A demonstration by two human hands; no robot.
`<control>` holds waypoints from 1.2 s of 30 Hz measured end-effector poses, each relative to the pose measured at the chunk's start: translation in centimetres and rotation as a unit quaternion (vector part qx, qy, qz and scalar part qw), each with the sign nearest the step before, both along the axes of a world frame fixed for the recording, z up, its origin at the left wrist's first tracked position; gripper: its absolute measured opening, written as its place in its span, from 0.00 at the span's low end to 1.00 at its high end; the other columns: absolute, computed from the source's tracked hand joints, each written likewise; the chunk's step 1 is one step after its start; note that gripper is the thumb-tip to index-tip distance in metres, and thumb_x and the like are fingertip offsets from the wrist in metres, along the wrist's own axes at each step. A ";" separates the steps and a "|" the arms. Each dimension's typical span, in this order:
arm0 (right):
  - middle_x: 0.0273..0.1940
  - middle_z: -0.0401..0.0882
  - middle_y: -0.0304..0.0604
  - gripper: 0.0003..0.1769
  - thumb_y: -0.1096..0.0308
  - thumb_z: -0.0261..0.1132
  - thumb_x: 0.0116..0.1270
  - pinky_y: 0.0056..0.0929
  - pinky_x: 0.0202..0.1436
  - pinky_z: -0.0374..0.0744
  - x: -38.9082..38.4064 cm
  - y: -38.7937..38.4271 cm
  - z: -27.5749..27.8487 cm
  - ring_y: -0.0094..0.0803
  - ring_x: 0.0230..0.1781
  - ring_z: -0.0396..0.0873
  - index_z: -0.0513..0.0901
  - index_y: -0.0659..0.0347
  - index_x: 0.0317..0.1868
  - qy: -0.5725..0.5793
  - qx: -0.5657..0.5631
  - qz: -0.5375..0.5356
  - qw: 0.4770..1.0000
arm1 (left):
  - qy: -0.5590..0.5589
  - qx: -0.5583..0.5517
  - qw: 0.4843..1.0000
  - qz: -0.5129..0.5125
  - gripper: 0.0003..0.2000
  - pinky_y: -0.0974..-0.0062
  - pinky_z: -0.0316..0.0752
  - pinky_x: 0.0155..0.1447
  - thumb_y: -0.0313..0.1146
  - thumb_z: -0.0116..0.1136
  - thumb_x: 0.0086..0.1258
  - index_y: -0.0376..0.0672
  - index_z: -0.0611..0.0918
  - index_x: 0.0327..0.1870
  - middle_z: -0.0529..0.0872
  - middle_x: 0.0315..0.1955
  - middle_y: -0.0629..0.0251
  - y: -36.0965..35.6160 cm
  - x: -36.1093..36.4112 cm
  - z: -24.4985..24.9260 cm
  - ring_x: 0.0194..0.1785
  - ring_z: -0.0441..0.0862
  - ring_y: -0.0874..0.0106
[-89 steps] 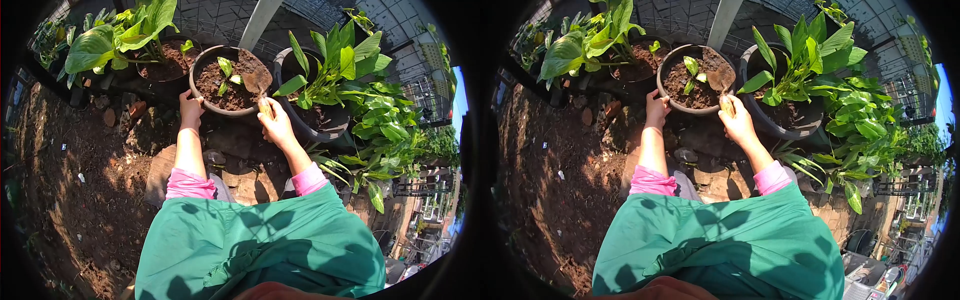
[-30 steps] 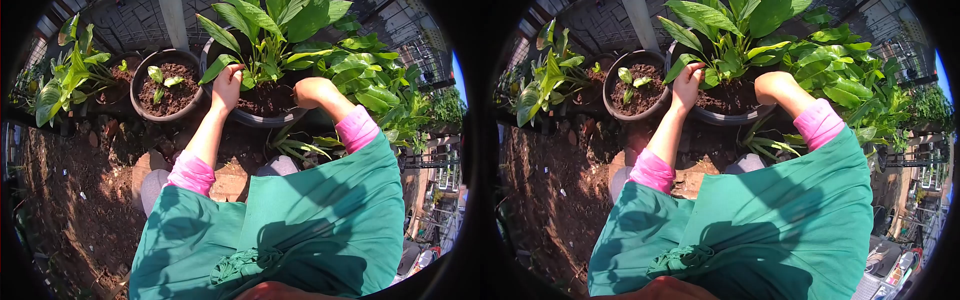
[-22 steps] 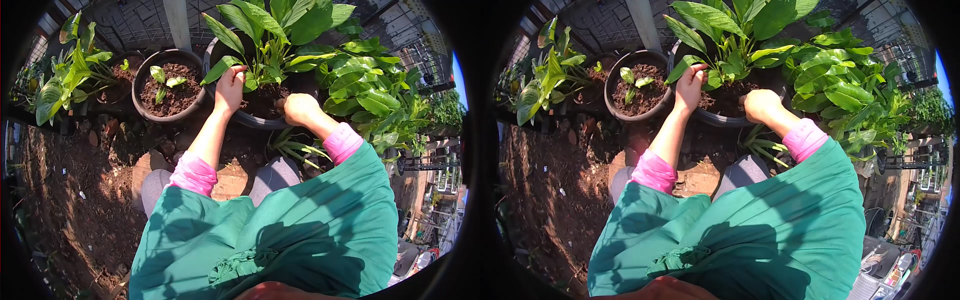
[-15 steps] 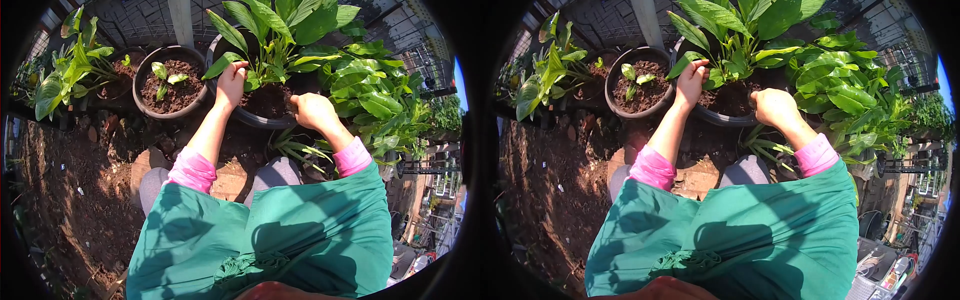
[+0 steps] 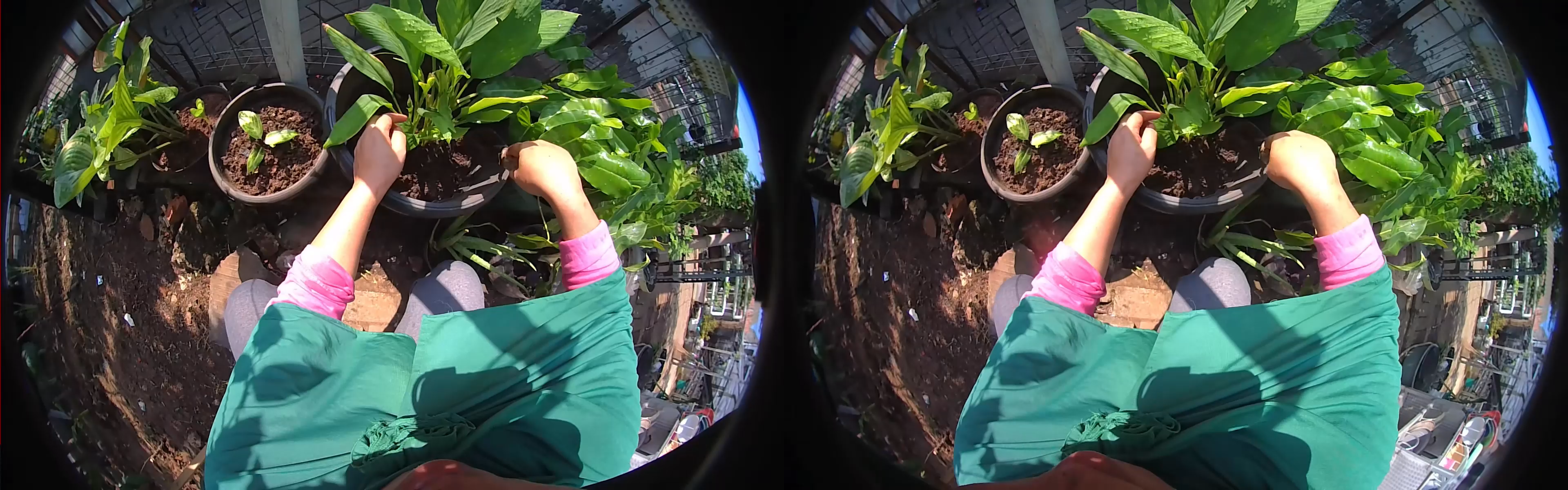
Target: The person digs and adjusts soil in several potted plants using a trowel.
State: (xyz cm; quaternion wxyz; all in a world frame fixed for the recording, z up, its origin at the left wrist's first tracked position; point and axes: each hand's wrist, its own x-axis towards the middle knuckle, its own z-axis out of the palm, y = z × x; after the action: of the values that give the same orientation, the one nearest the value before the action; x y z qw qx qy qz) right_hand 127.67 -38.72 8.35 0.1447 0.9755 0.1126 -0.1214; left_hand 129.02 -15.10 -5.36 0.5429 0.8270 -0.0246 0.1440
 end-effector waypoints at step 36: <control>0.37 0.82 0.60 0.21 0.62 0.59 0.66 0.49 0.45 0.78 -5.2 0.3 -10.4 0.57 0.41 0.81 0.72 0.56 0.58 -0.187 0.226 -0.191 0.937 | -0.154 0.007 0.987 0.052 0.09 0.63 0.74 0.45 0.22 0.53 0.59 0.42 0.80 0.40 0.79 0.34 0.59 -0.2 -0.7 -1.3 0.40 0.79 0.58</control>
State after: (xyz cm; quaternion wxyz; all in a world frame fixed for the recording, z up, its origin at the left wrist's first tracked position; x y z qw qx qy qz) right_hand 122.45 -38.40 -2.07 -0.0873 0.9907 -0.0804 0.0668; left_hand 128.36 -15.31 -6.67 0.5187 0.7987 -0.0663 0.2976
